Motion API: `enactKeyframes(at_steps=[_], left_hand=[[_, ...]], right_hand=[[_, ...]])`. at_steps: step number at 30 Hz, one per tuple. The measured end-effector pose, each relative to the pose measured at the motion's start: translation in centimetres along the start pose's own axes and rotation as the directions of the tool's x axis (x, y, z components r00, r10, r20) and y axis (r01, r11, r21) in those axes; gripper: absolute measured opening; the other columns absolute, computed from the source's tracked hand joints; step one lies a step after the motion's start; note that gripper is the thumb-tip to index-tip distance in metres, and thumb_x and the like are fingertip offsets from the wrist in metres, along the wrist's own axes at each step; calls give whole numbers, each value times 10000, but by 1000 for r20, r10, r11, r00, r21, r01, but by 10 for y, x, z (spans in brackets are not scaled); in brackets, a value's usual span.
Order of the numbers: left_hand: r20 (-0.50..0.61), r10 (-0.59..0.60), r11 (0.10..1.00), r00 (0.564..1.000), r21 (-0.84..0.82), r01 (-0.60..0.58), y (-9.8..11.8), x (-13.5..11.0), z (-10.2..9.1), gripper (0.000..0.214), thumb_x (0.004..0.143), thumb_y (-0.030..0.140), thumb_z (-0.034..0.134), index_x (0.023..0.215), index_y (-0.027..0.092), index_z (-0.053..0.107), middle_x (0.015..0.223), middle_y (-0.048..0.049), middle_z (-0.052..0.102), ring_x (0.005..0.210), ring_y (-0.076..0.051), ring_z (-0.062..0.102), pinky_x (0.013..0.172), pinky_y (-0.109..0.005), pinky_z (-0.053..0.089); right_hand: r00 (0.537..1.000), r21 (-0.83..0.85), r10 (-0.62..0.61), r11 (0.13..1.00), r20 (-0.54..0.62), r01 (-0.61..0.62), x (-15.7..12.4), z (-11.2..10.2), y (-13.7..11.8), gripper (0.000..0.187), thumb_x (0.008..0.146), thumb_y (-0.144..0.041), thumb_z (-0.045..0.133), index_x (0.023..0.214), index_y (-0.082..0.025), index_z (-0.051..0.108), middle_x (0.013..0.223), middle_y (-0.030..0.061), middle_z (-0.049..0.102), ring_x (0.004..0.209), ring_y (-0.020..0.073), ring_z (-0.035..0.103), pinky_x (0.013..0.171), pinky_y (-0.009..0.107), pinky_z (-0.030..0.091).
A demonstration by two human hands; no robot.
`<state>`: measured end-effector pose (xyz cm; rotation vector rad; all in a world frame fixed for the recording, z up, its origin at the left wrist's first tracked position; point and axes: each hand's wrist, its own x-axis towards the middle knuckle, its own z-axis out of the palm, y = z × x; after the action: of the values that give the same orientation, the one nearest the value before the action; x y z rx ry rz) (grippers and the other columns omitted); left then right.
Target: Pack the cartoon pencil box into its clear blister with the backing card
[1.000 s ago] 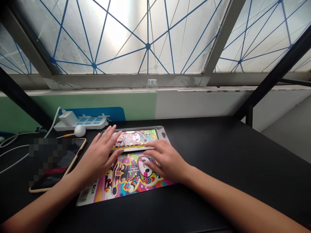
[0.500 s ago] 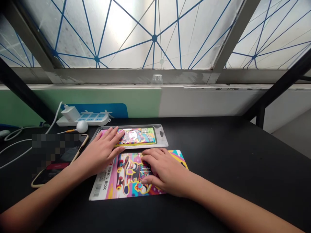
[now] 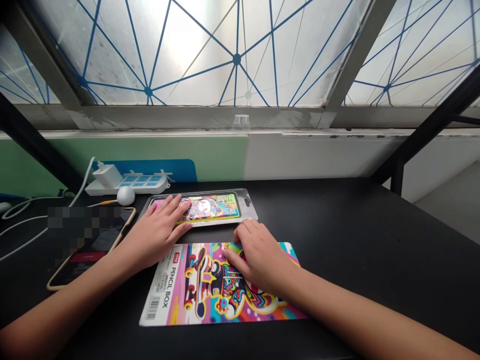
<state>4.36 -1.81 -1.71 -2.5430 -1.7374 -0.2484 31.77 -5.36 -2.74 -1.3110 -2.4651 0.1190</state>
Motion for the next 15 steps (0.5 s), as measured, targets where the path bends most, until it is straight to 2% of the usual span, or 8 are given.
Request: enactKeyframes(at_steps=[5, 8, 10, 13, 15], left_hand=[[26, -12, 999, 1000, -41, 13, -1, 0, -6, 554, 1061, 515, 295, 1489, 233, 503, 1652, -137, 329, 1542, -352, 252, 1181, -616, 271], [25, -12, 997, 1000, -81, 14, -1, 0, -8, 529, 1064, 515, 276, 1404, 230, 563, 1650, -139, 334, 1536, -359, 268, 1163, -644, 279], [14, 9, 995, 1000, -104, -8, -1, -1, -8, 504, 1057, 532, 301, 1309, 221, 608, 1639, -146, 357, 1531, -370, 276, 1150, -667, 277], [-15, 56, 992, 998, -111, -57, 1, -2, -6, 446, 1043, 535, 371, 1197, 207, 630, 1612, -159, 408, 1516, -373, 315, 1150, -653, 280], [-35, 71, 993, 997, -94, -74, 2, -3, -4, 416, 1047, 505, 384, 1202, 197, 617, 1592, -168, 438, 1506, -357, 342, 1157, -627, 281]], right_hand=[[991, 49, 119, 992, -54, -116, -1, -15, 9, 302, 974, -528, 522, 883, -240, 515, 664, -5, 605, 573, 181, 536, 574, 318, 383], [965, 109, 246, 966, -92, -236, 3, -35, 39, 400, 948, -618, 519, 799, -250, 562, 610, -13, 611, 529, 165, 529, 539, 304, 366], [946, 158, 323, 935, -2, -319, 7, -48, 69, 499, 945, -674, 477, 708, -248, 584, 582, -9, 600, 535, 166, 528, 518, 299, 354], [899, 154, 387, 894, 206, -420, 12, -58, 112, 595, 904, -749, 470, 610, -240, 565, 535, -16, 560, 504, 158, 497, 483, 296, 331], [878, 160, 396, 880, 270, -446, 13, -57, 128, 570, 894, -745, 492, 661, -239, 610, 589, -10, 612, 535, 166, 539, 500, 293, 365]])
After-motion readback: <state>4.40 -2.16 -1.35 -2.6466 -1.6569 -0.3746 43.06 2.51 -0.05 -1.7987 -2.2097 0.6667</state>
